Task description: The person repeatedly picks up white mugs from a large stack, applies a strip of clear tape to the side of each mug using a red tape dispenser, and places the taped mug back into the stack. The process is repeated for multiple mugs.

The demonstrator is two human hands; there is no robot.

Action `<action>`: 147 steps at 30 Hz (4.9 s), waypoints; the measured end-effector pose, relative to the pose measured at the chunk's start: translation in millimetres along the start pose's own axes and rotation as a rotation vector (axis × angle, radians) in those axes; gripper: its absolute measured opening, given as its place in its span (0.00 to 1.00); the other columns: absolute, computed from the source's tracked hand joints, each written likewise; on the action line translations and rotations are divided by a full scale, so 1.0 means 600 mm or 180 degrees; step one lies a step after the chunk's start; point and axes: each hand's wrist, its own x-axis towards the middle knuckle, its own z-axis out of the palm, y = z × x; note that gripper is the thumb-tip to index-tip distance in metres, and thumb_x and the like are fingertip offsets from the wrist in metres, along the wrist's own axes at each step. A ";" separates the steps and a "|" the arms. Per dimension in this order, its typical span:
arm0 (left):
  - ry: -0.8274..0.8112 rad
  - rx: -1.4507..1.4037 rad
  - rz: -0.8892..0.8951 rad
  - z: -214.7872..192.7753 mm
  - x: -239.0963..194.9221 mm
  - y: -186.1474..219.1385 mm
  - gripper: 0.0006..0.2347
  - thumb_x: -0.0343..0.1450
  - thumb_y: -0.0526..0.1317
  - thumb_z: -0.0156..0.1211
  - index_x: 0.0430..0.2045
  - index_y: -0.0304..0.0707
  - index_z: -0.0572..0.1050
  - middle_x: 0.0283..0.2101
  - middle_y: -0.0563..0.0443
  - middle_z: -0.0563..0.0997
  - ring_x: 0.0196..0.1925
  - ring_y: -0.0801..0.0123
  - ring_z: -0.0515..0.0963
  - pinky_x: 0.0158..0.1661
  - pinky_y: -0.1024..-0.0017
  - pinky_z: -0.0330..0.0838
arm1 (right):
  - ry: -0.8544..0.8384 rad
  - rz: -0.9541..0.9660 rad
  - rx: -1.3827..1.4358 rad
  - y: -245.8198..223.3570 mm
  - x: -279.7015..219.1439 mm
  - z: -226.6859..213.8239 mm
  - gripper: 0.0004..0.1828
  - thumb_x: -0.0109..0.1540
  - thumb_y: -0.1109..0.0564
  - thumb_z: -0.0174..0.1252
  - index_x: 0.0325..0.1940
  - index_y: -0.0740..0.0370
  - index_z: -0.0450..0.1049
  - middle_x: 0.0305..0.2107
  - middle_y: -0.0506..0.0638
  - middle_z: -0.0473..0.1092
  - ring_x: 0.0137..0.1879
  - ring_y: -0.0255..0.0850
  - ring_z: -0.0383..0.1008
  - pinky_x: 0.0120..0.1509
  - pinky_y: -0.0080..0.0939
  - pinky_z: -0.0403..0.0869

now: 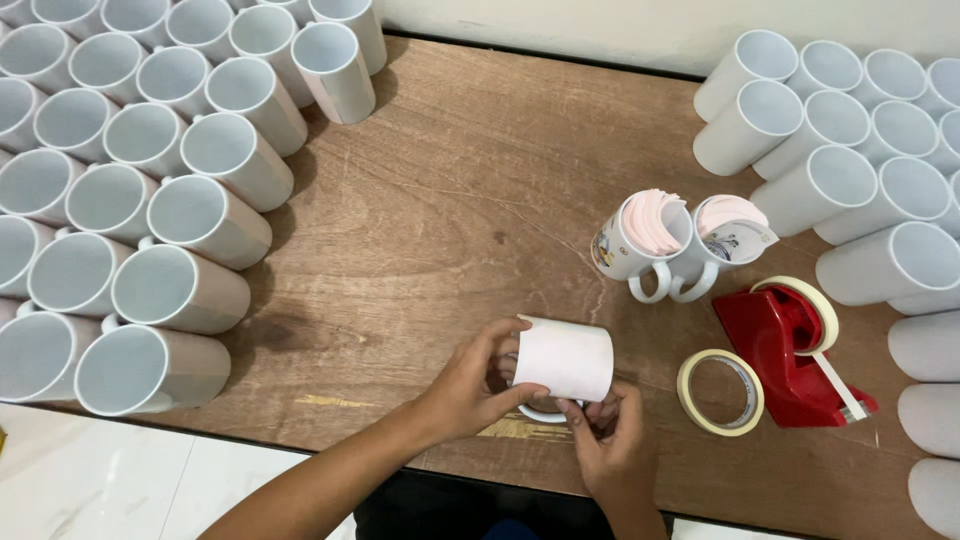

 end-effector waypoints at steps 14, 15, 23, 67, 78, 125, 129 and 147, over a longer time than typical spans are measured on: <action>-0.1432 0.3681 0.1999 -0.046 0.005 0.138 0.22 0.63 0.27 0.56 0.51 0.48 0.61 0.22 0.50 0.72 0.21 0.60 0.74 0.19 0.63 0.68 | -0.1493 -0.1946 -0.0016 -0.055 0.100 -0.079 0.45 0.46 0.51 0.69 0.64 0.59 0.58 0.58 0.53 0.62 0.64 0.43 0.63 0.67 0.41 0.63; -0.1139 0.3689 0.2260 -0.044 0.002 0.143 0.22 0.63 0.26 0.57 0.48 0.48 0.64 0.22 0.49 0.72 0.22 0.61 0.74 0.21 0.65 0.69 | -0.1861 -0.2189 -0.0254 -0.066 0.106 -0.079 0.40 0.50 0.52 0.65 0.64 0.58 0.58 0.60 0.52 0.63 0.66 0.44 0.64 0.67 0.43 0.62; -0.0633 0.3572 0.2366 -0.071 -0.027 0.114 0.19 0.68 0.26 0.57 0.52 0.46 0.65 0.30 0.48 0.76 0.50 0.53 0.74 0.45 0.56 0.71 | -0.1774 -0.2357 -0.0129 -0.110 0.097 -0.044 0.23 0.49 0.53 0.68 0.44 0.54 0.68 0.51 0.51 0.65 0.56 0.43 0.70 0.57 0.39 0.70; 0.2022 0.2218 -0.0455 -0.225 0.029 -0.029 0.27 0.62 0.35 0.60 0.52 0.35 0.54 0.58 0.31 0.55 0.64 0.35 0.60 0.60 0.44 0.57 | -0.0426 -0.2286 0.0259 -0.324 0.343 0.465 0.24 0.47 0.53 0.70 0.41 0.53 0.65 0.43 0.59 0.65 0.50 0.60 0.69 0.55 0.55 0.66; 0.1981 0.2344 -0.0503 -0.221 0.026 -0.033 0.27 0.61 0.33 0.56 0.54 0.37 0.54 0.58 0.34 0.57 0.63 0.40 0.62 0.58 0.51 0.59 | -0.0491 -0.2285 0.0285 -0.329 0.340 0.452 0.23 0.48 0.55 0.70 0.42 0.51 0.66 0.44 0.59 0.65 0.50 0.60 0.69 0.55 0.55 0.66; 0.0304 0.0920 0.0873 0.141 0.078 0.030 0.21 0.65 0.43 0.59 0.48 0.33 0.61 0.54 0.36 0.63 0.61 0.52 0.63 0.60 0.58 0.58 | -0.0185 -0.1354 -0.0001 -0.069 0.027 -0.158 0.11 0.55 0.58 0.60 0.41 0.57 0.76 0.37 0.44 0.78 0.39 0.32 0.79 0.45 0.29 0.79; 0.0454 0.0883 0.0759 0.167 0.107 0.034 0.19 0.66 0.46 0.58 0.46 0.36 0.63 0.52 0.40 0.65 0.58 0.55 0.66 0.57 0.60 0.60 | -0.0106 -0.1379 0.0132 -0.068 0.055 -0.190 0.12 0.54 0.59 0.62 0.41 0.59 0.75 0.37 0.45 0.78 0.42 0.33 0.81 0.47 0.30 0.79; 0.0157 0.2238 0.0337 0.125 0.355 0.131 0.20 0.65 0.46 0.59 0.47 0.37 0.64 0.53 0.31 0.65 0.59 0.39 0.66 0.55 0.47 0.57 | 0.0051 -0.1172 -0.1335 -0.091 0.422 -0.234 0.09 0.57 0.57 0.58 0.42 0.56 0.76 0.33 0.52 0.74 0.38 0.48 0.75 0.45 0.47 0.72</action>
